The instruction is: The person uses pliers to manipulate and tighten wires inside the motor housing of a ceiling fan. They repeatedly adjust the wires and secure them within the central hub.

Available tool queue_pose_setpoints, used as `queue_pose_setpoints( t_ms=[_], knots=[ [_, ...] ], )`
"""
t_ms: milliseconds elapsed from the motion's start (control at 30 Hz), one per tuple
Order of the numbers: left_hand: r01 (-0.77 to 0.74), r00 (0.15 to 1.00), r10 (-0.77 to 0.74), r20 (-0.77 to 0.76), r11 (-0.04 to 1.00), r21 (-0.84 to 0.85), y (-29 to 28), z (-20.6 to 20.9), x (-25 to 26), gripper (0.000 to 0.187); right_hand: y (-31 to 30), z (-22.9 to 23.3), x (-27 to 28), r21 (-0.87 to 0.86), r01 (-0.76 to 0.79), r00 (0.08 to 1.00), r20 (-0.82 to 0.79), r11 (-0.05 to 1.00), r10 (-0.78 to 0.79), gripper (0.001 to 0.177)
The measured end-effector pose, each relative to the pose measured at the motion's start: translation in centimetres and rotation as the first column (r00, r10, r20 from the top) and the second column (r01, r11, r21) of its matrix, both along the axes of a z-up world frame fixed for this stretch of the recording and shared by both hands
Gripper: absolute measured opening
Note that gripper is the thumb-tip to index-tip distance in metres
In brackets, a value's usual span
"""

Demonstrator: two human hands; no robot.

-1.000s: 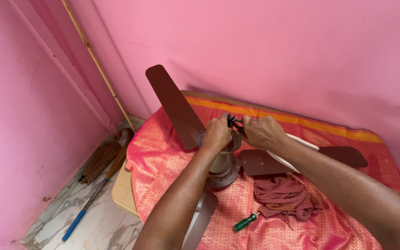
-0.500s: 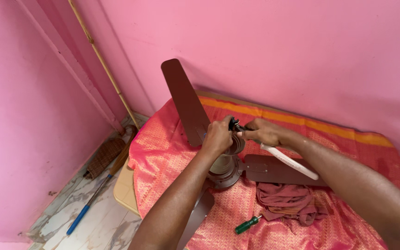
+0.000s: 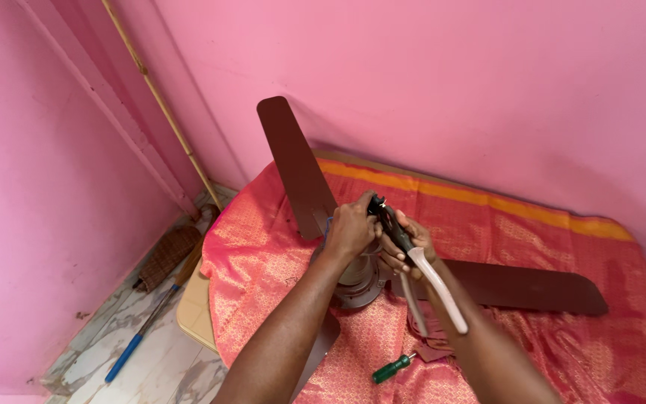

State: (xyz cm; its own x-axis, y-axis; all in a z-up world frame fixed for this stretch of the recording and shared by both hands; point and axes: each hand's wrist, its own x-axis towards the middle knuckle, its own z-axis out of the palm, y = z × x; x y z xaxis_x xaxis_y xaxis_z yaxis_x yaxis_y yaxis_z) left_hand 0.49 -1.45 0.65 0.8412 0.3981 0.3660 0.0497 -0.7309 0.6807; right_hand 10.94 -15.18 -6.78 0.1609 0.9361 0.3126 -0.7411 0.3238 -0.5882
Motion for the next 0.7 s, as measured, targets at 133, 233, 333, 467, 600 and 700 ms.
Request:
queue_pose_setpoints(
  t_ms=[133, 233, 333, 467, 600, 700],
  knots=[
    [-0.007, 1.0, 0.007, -0.003, 1.0, 0.019, 0.3, 0.2, -0.5, 0.051, -1.0, 0.4, -1.0, -0.174, 0.064, 0.998, 0.024, 0.983, -0.06, 0.055],
    [-0.033, 0.999, 0.034, -0.028, 0.999, 0.018, 0.6, 0.4, -0.4, 0.052, -2.1, 1.8, -0.5, -0.422, 0.166, 0.958, 0.284, 0.891, -0.044, 0.058],
    [-0.044, 0.998, 0.045, -0.053, 0.999, 0.011, 0.9, 0.5, -0.3, 0.049, -3.6, 2.5, -0.9, -0.494, 0.526, 0.66, 0.751, 0.692, 0.034, 0.056],
    [-0.044, 0.999, 0.044, -0.007, 0.999, 0.001, 1.4, 0.5, -0.6, 0.046, -5.1, 2.3, -2.0, -0.143, 0.87, -0.11, 0.877, 0.472, 0.468, 0.051],
    [-0.03, 1.0, 0.03, 0.009, 1.0, -0.004, 1.6, 0.3, -0.7, 0.051, -6.6, -0.4, -2.5, -0.036, 0.853, -0.323, 0.748, 0.52, 0.581, 0.049],
    [-0.012, 0.996, 0.016, 0.085, 0.999, -0.04, 1.4, -0.3, -0.9, 0.052, -7.7, -4.0, -2.4, -0.119, 0.855, -0.28, 0.713, 0.505, 0.642, 0.045]
  ],
)
